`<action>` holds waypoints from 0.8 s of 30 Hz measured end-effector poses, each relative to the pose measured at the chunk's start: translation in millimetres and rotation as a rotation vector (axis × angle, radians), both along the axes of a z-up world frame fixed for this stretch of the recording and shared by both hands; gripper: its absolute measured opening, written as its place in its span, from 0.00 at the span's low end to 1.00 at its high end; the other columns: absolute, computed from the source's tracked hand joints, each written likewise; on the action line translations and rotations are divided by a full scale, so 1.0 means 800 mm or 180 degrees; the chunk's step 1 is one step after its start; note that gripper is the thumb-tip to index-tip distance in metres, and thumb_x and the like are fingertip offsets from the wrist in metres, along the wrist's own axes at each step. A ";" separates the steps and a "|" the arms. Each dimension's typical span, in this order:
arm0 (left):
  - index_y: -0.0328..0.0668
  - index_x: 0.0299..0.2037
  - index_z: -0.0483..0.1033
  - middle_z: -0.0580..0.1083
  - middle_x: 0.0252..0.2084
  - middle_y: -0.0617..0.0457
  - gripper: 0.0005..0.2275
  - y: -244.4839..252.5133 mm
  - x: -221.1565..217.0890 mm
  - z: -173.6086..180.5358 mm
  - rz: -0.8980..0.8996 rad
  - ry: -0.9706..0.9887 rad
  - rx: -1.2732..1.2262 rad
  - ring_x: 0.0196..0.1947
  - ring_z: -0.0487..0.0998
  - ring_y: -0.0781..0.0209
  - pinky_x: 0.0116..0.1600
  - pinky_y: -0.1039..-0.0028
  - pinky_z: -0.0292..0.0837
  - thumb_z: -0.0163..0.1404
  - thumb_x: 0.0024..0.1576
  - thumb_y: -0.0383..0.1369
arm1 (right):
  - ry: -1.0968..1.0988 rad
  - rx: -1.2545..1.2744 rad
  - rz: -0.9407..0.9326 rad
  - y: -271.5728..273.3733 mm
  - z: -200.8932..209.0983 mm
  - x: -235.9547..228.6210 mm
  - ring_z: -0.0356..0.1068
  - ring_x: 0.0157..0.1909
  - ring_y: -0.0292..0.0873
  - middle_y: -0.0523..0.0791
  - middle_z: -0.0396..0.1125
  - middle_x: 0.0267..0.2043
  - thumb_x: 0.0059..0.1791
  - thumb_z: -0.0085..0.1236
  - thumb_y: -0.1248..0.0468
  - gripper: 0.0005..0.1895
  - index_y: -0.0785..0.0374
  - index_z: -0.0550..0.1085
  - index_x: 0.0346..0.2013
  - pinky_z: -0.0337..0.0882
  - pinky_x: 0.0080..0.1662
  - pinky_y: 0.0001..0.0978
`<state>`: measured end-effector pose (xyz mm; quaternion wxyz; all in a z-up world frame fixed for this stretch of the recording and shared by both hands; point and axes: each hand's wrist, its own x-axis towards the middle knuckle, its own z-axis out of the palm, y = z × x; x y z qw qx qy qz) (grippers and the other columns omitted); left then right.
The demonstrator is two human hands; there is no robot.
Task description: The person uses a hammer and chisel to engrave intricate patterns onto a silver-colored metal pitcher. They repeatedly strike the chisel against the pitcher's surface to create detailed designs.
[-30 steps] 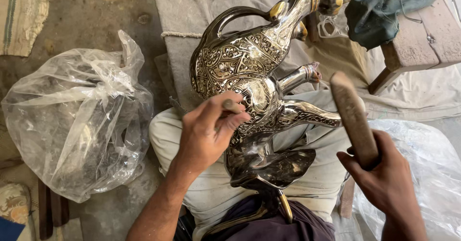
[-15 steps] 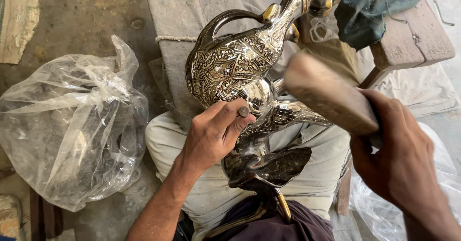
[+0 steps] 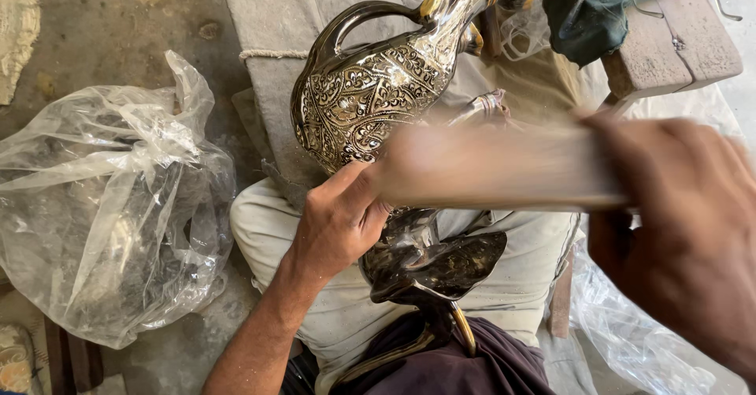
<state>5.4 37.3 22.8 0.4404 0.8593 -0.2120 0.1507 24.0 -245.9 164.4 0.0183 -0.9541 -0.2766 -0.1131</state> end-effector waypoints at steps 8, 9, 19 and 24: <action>0.46 0.52 0.72 0.73 0.36 0.53 0.11 0.003 -0.001 0.006 -0.0189 -0.0086 0.0199 0.31 0.79 0.62 0.34 0.73 0.81 0.58 0.62 0.27 | 0.0199 0.0160 -0.0195 -0.001 -0.002 -0.011 0.71 0.44 0.52 0.51 0.69 0.46 0.39 0.65 0.72 0.34 0.62 0.70 0.60 0.73 0.46 0.46; 0.46 0.52 0.71 0.74 0.37 0.53 0.11 0.003 0.001 0.009 -0.0162 -0.0113 0.0187 0.31 0.79 0.61 0.35 0.72 0.80 0.58 0.62 0.28 | 0.0061 0.0002 -0.0084 -0.003 -0.004 -0.011 0.71 0.43 0.53 0.52 0.69 0.45 0.38 0.65 0.73 0.34 0.63 0.70 0.60 0.73 0.46 0.47; 0.48 0.56 0.68 0.74 0.38 0.52 0.13 -0.002 0.006 0.014 -0.0104 -0.0038 0.0103 0.32 0.80 0.62 0.34 0.71 0.80 0.56 0.65 0.31 | 0.0272 0.0582 0.0000 -0.010 -0.012 -0.005 0.72 0.51 0.48 0.55 0.66 0.53 0.48 0.62 0.75 0.34 0.67 0.59 0.66 0.75 0.49 0.36; 0.48 0.59 0.68 0.74 0.35 0.53 0.16 -0.001 0.001 0.016 -0.0014 0.0043 0.0199 0.30 0.79 0.60 0.32 0.67 0.77 0.57 0.64 0.33 | 0.0402 0.0810 0.0162 -0.004 -0.010 0.005 0.72 0.48 0.51 0.56 0.65 0.50 0.46 0.60 0.75 0.32 0.70 0.59 0.63 0.75 0.46 0.38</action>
